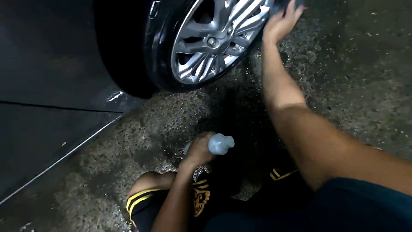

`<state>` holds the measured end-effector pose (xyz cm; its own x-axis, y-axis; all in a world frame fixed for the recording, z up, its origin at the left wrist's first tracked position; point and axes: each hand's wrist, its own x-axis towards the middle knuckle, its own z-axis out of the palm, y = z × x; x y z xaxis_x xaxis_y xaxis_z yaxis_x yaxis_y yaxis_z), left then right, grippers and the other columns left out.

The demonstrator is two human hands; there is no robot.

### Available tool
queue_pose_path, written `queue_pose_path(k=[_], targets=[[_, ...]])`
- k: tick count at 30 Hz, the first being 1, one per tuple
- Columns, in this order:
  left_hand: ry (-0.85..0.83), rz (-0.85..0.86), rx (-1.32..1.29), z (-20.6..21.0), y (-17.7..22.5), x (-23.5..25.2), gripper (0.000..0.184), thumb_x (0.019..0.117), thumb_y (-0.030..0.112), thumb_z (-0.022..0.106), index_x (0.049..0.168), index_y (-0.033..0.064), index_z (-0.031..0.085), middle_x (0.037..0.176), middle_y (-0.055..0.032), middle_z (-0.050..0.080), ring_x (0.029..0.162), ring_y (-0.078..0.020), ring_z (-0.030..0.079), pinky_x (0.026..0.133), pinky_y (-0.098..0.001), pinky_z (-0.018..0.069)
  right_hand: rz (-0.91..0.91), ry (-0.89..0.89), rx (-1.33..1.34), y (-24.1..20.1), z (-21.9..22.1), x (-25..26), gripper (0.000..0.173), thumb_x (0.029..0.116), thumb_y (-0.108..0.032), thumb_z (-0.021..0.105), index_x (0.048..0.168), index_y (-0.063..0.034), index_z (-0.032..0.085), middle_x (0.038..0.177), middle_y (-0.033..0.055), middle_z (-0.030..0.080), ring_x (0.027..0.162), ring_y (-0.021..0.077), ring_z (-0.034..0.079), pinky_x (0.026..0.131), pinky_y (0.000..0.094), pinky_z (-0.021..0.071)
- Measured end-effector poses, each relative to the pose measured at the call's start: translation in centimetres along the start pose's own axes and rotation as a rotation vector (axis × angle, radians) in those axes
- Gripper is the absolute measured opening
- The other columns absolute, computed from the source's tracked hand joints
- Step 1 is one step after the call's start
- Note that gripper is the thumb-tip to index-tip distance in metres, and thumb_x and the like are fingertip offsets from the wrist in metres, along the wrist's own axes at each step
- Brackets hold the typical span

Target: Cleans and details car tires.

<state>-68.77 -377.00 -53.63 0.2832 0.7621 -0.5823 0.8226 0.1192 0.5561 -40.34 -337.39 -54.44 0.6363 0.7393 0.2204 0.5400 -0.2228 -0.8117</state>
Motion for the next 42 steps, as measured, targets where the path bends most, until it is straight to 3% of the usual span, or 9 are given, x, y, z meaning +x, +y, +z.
queue_pose_path(k=[4,9,13,17,21,28,32,36,42], targets=[[-0.017,0.044,0.037,1.1,-0.3,0.3,0.076,0.0706,0.035,0.089,0.138,0.0205,0.059,0.136,-0.0064,0.063,0.127,-0.0251,0.059,0.107,-0.0515,0.0504,0.744,-0.590,0.291,6.4,5.3,-15.1,0.047,0.1030,-0.025,0.056,0.143,-0.0029,0.049,0.136,0.0219,0.057,0.119,0.0332,0.061,0.094,0.0523,0.0563],[-0.138,0.024,0.031,1.5,-1.2,0.6,0.081,0.0672,0.028,0.092,0.140,0.0176,0.058,0.136,-0.0121,0.061,0.127,-0.0315,0.059,0.106,-0.0560,0.0499,1.200,-1.012,0.669,-2.6,4.6,-30.6,0.035,0.1055,-0.015,0.052,0.138,-0.0025,0.050,0.119,0.0179,0.062,0.094,0.0263,0.068,0.076,0.0399,0.0615],[-0.126,-0.002,0.074,0.8,-0.8,1.2,0.077,0.0684,0.026,0.090,0.138,0.0152,0.059,0.135,-0.0145,0.062,0.126,-0.0353,0.059,0.104,-0.0597,0.0493,0.489,-1.410,0.601,-10.0,-1.2,-31.8,0.027,0.1046,-0.010,0.054,0.125,0.0072,0.060,0.114,0.0189,0.068,0.098,0.0228,0.069,0.087,0.0391,0.0592],[-0.114,0.015,0.068,0.5,-0.3,1.5,0.079,0.0702,0.026,0.088,0.142,0.0197,0.057,0.140,-0.0098,0.060,0.130,-0.0316,0.057,0.106,-0.0592,0.0476,-0.867,-1.027,0.474,-9.6,-2.1,-29.4,0.041,0.0925,-0.001,0.062,0.129,-0.0158,0.073,0.118,0.0173,0.065,0.107,0.0286,0.065,0.089,0.0447,0.0590],[-0.095,0.040,0.071,0.7,-0.5,2.0,0.080,0.0663,0.024,0.090,0.139,0.0217,0.058,0.136,-0.0076,0.062,0.127,-0.0291,0.059,0.104,-0.0568,0.0508,-1.305,-0.899,0.243,-5.9,1.9,-28.4,0.030,0.0899,-0.005,0.070,0.112,-0.0227,0.078,0.122,0.0115,0.068,0.112,0.0342,0.063,0.091,0.0492,0.0577],[-0.142,-0.006,0.102,0.6,-0.4,2.4,0.086,0.0646,0.026,0.092,0.142,0.0178,0.056,0.141,-0.0122,0.059,0.131,-0.0342,0.056,0.105,-0.0605,0.0484,-0.903,0.024,0.585,-18.4,-5.2,-15.0,0.035,0.0853,-0.004,0.064,0.111,-0.0196,0.081,0.113,0.0232,0.068,0.110,0.0320,0.063,0.095,0.0428,0.0532],[-0.150,-0.010,0.103,0.5,-0.1,2.4,0.083,0.0684,0.025,0.090,0.144,0.0199,0.055,0.140,-0.0119,0.060,0.129,-0.0336,0.057,0.105,-0.0605,0.0485,-1.008,-0.108,0.575,-18.5,-6.5,-18.0,0.033,0.0893,-0.003,0.062,0.116,-0.0124,0.078,0.115,0.0271,0.066,0.110,0.0351,0.064,0.095,0.0448,0.0547],[-0.132,0.064,0.099,1.2,0.4,3.3,0.084,0.0678,0.031,0.091,0.144,0.0180,0.056,0.139,-0.0100,0.062,0.127,-0.0311,0.060,0.105,-0.0582,0.0501,-1.560,-0.614,0.243,-17.4,-4.9,-24.5,0.022,0.0916,-0.014,0.071,0.109,-0.0255,0.079,0.123,0.0023,0.069,0.110,0.0247,0.061,0.092,0.0461,0.0487],[-0.101,0.060,0.066,1.2,-0.8,3.2,0.084,0.0647,0.033,0.093,0.140,0.0167,0.058,0.137,-0.0100,0.062,0.127,-0.0289,0.059,0.107,-0.0547,0.0505,-0.920,0.083,0.438,-16.0,-7.2,-6.1,0.041,0.0879,0.000,0.061,0.114,-0.0253,0.080,0.120,0.0190,0.067,0.115,0.0334,0.062,0.099,0.0503,0.0488]])
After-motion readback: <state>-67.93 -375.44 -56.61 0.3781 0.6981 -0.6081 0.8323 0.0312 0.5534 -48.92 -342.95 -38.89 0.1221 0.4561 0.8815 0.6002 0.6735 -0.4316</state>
